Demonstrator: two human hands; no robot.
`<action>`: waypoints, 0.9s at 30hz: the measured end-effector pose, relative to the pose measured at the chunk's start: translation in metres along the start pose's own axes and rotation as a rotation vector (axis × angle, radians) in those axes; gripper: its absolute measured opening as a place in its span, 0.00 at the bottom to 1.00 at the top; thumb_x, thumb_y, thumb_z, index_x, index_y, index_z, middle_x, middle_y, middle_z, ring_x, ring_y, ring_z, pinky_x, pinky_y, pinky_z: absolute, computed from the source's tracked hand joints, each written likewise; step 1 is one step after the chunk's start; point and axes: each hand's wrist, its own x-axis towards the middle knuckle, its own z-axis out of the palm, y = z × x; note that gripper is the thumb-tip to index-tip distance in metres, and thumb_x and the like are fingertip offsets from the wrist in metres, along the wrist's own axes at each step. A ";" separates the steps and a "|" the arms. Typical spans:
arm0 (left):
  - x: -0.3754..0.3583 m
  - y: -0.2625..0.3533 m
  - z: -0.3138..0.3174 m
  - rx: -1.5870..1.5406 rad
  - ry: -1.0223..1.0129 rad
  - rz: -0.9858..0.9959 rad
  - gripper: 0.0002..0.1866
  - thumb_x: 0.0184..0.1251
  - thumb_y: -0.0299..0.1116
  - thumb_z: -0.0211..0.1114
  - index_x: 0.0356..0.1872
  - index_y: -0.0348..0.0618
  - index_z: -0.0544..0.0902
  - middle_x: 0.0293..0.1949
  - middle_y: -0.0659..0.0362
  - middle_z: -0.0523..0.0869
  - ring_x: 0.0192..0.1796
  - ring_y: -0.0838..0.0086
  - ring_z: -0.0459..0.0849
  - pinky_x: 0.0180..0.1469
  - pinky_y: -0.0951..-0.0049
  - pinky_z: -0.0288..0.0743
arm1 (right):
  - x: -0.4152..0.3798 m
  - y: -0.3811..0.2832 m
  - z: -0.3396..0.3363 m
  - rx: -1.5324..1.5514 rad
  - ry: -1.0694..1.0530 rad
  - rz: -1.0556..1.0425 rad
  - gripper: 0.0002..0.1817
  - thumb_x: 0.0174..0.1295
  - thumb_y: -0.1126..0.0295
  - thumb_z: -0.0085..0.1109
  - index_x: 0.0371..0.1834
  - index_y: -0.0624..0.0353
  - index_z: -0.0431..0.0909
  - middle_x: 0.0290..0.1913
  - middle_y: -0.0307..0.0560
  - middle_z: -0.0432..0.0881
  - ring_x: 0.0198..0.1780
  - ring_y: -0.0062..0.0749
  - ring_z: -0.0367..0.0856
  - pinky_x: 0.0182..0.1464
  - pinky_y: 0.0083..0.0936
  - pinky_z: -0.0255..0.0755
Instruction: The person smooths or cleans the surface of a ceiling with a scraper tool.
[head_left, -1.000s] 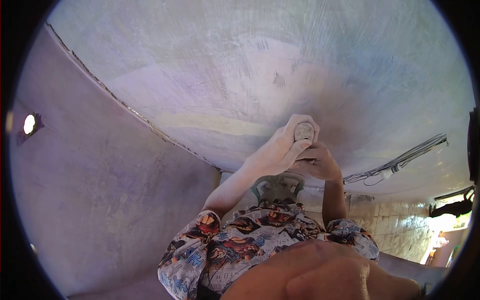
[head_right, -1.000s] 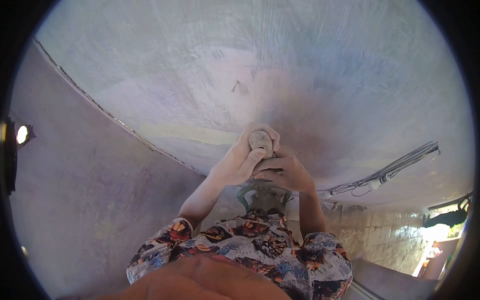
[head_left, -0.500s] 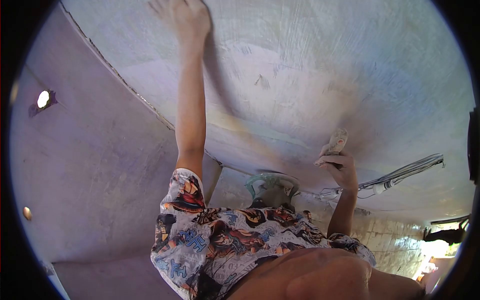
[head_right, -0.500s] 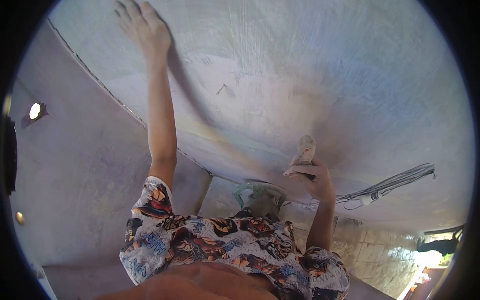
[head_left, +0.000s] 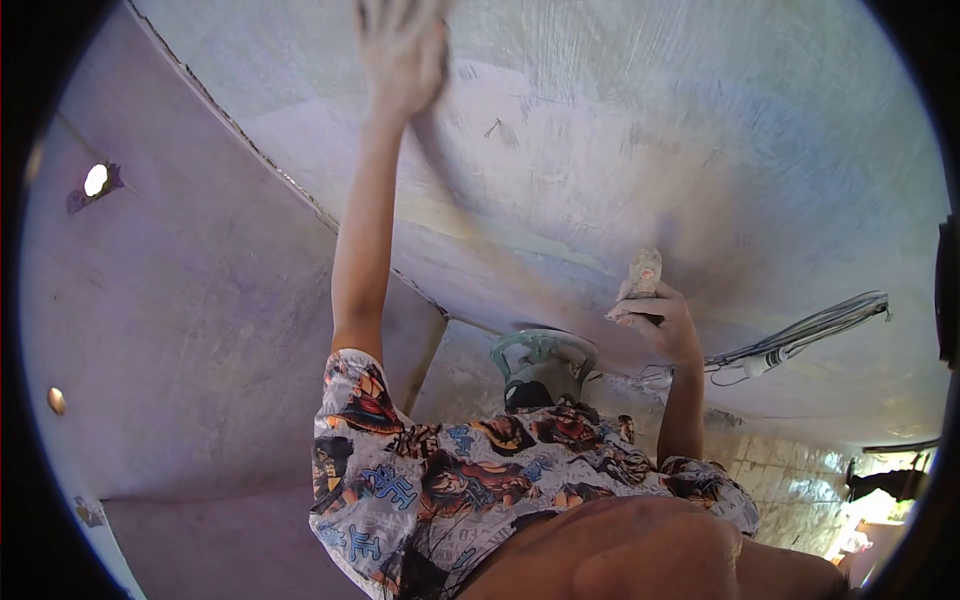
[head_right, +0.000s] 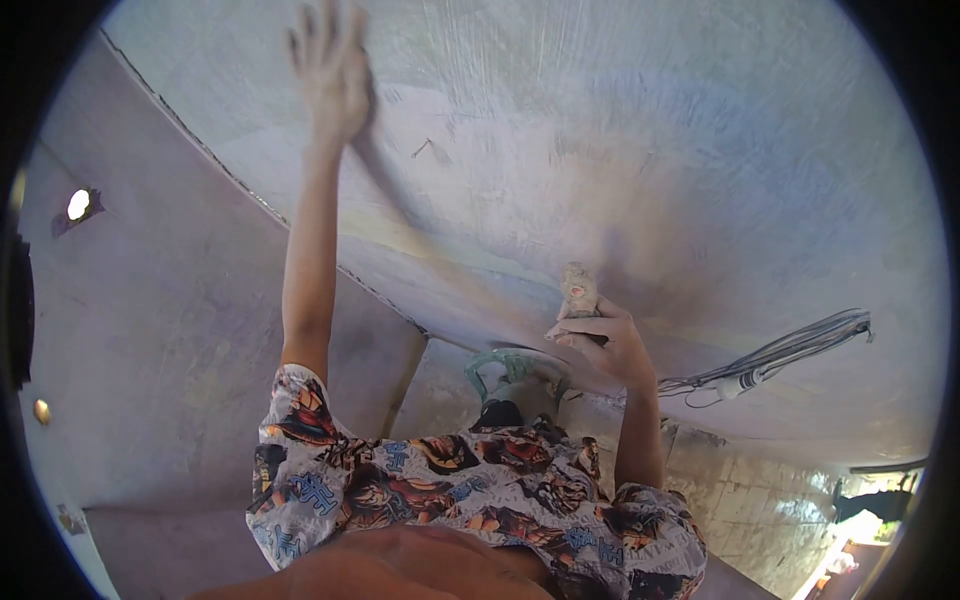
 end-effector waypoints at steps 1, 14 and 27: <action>-0.027 -0.002 -0.007 0.010 -0.139 0.141 0.25 0.76 0.43 0.48 0.70 0.48 0.72 0.74 0.48 0.64 0.78 0.52 0.55 0.76 0.44 0.41 | -0.001 0.000 0.003 0.002 -0.002 0.007 0.11 0.51 0.80 0.70 0.40 0.62 0.87 0.41 0.51 0.83 0.42 0.36 0.83 0.46 0.28 0.76; -0.272 0.270 -0.138 -1.068 -0.514 -1.666 0.12 0.75 0.35 0.57 0.50 0.38 0.79 0.42 0.59 0.82 0.47 0.77 0.79 0.56 0.75 0.70 | -0.013 0.021 0.061 0.027 0.119 -0.056 0.11 0.54 0.78 0.67 0.42 0.60 0.87 0.45 0.53 0.85 0.42 0.39 0.84 0.47 0.28 0.77; -0.250 0.318 -0.136 -1.016 -0.058 -1.612 0.08 0.68 0.20 0.62 0.46 0.31 0.82 0.53 0.56 0.78 0.52 0.76 0.76 0.56 0.76 0.69 | -0.008 0.018 0.109 -0.024 0.228 -0.180 0.14 0.53 0.81 0.64 0.44 0.60 0.85 0.45 0.51 0.80 0.42 0.44 0.81 0.44 0.33 0.76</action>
